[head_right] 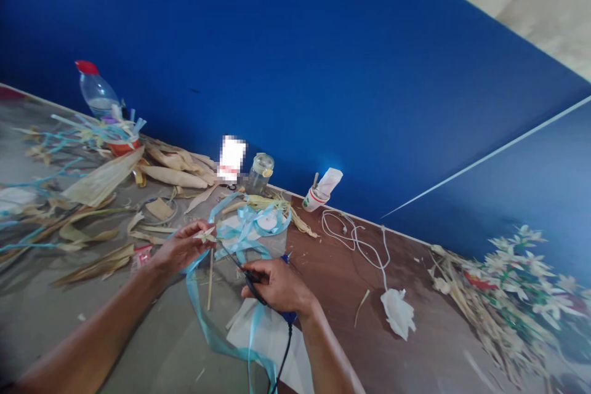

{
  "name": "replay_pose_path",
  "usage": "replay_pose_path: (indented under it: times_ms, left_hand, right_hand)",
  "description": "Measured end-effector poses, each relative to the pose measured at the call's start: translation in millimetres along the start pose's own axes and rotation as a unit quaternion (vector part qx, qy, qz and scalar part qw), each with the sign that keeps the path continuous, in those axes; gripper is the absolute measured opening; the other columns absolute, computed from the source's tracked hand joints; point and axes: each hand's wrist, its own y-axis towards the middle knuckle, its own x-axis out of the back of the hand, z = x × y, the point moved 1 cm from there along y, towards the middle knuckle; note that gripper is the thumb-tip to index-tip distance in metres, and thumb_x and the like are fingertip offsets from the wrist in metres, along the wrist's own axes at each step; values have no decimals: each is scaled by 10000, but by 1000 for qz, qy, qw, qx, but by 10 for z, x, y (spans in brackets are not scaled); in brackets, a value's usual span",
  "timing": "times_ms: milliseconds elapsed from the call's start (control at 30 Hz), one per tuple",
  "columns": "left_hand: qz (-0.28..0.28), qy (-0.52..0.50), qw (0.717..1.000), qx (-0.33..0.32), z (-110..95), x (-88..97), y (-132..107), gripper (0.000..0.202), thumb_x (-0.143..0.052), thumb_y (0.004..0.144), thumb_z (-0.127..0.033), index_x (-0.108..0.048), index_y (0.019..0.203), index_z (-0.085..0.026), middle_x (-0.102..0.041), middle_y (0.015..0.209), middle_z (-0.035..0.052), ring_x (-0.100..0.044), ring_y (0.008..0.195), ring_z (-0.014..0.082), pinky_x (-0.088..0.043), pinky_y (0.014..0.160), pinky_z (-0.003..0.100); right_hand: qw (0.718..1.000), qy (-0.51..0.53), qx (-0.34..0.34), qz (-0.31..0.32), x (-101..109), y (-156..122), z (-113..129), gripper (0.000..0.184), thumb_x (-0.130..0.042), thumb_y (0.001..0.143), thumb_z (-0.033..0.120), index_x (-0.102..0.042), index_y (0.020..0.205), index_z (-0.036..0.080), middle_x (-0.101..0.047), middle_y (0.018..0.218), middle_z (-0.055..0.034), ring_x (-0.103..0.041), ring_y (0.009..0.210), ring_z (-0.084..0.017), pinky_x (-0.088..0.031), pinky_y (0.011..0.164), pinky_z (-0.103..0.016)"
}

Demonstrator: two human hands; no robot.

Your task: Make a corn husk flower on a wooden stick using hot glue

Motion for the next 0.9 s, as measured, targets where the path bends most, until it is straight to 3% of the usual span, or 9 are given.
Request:
replay_pose_path:
  times_ms: [700,900]
  left_hand:
    - [-10,14,1000,19,-20,-43,3,181,-790,602,-219,-659,697,-140,-588,702,15,-546,643,119,-433,611,238]
    - [-3,15,1000,19,-32,-57,-4,149,-776,619,-189,-662,697,-135,-591,714,21,-544,650,120,-427,616,242]
  right_hand:
    - [1000,-4,-5,12,0,-6,-39,285,-691,689,312,-696,930,159,-595,645,27,-476,571,-87,-362,539,-188]
    - [1000,-13,3,10,3,-23,-15,306,-664,712,315,-693,979,167,-626,671,10,-478,576,-100,-365,526,-199]
